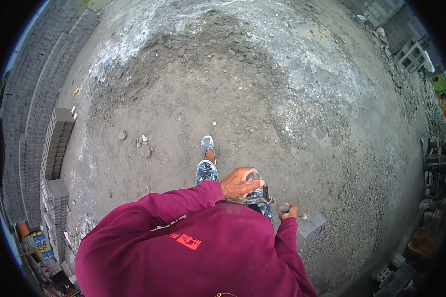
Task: The person uses a shovel to move sand and gravel from a pile on the ground, repeatedly digging into the pile and tossing the material aside.
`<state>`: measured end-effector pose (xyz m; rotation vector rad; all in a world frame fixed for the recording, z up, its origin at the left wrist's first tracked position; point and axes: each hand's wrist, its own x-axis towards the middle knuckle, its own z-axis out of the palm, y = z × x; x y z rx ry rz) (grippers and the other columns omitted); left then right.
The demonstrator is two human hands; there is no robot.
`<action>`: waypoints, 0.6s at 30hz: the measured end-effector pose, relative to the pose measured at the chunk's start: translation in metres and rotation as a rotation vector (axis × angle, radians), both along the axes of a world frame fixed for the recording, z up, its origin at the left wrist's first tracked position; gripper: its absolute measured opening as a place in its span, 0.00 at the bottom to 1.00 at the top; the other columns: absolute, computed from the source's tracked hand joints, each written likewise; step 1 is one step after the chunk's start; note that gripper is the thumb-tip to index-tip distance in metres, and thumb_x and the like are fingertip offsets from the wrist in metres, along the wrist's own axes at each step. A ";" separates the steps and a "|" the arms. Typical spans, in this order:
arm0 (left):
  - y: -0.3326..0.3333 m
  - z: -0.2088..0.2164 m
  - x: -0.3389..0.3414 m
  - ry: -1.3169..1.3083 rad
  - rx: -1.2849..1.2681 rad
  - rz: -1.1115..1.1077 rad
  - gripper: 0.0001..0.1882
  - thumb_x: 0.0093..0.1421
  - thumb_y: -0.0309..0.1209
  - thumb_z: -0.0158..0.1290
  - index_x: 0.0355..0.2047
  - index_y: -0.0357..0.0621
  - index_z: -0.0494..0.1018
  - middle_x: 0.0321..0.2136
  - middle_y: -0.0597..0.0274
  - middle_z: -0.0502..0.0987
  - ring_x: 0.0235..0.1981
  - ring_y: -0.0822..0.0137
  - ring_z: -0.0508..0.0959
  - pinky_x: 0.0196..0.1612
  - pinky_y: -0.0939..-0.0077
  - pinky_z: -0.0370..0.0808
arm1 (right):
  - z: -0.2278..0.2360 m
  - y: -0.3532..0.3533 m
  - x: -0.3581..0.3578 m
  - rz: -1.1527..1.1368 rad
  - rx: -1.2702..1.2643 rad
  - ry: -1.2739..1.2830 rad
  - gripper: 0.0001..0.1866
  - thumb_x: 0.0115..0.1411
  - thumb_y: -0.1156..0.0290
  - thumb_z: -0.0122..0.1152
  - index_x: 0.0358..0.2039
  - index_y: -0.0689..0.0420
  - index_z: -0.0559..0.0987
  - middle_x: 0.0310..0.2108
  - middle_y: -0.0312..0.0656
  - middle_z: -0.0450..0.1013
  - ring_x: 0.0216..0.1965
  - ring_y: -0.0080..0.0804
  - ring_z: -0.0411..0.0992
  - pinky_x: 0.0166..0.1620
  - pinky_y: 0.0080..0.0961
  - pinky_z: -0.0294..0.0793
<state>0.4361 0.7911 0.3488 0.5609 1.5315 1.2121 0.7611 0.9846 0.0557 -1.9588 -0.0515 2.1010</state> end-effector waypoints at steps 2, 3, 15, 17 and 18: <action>-0.056 0.000 -0.034 -0.051 -0.046 0.178 0.21 0.61 0.44 0.53 0.36 0.33 0.68 0.14 0.65 0.71 0.12 0.76 0.68 0.16 0.78 0.65 | -0.023 -0.007 -0.088 0.230 -0.043 0.031 0.07 0.55 0.67 0.54 0.31 0.56 0.73 0.27 0.40 0.70 0.32 0.41 0.71 0.45 0.52 0.73; -0.085 0.001 -0.045 -0.116 -0.104 0.310 0.20 0.61 0.43 0.53 0.36 0.33 0.68 0.14 0.67 0.70 0.11 0.76 0.68 0.16 0.80 0.65 | -0.028 -0.013 -0.140 0.335 -0.053 0.035 0.08 0.55 0.66 0.55 0.32 0.57 0.73 0.27 0.41 0.69 0.32 0.43 0.71 0.43 0.55 0.73; -0.245 -0.181 -0.119 -0.760 0.046 1.775 0.20 0.63 0.48 0.48 0.22 0.47 0.64 0.11 0.65 0.65 0.11 0.65 0.68 0.17 0.66 0.70 | -0.093 -0.235 -0.604 1.483 0.429 -0.128 0.25 0.51 0.67 0.64 0.43 0.70 0.66 0.32 0.53 0.73 0.31 0.40 0.75 0.30 0.42 0.75; -0.258 -0.214 -0.134 -0.757 0.019 1.898 0.20 0.64 0.49 0.46 0.22 0.48 0.64 0.11 0.65 0.64 0.11 0.65 0.68 0.18 0.65 0.70 | -0.107 -0.282 -0.649 1.610 0.349 -0.112 0.29 0.49 0.65 0.65 0.44 0.73 0.65 0.31 0.54 0.75 0.31 0.42 0.76 0.32 0.40 0.76; -0.260 -0.218 -0.159 -0.743 0.020 1.925 0.20 0.63 0.49 0.47 0.22 0.50 0.65 0.11 0.65 0.65 0.11 0.65 0.67 0.18 0.65 0.70 | -0.108 -0.293 -0.681 1.596 0.274 -0.088 0.31 0.48 0.64 0.66 0.45 0.74 0.66 0.28 0.53 0.75 0.30 0.43 0.76 0.34 0.37 0.76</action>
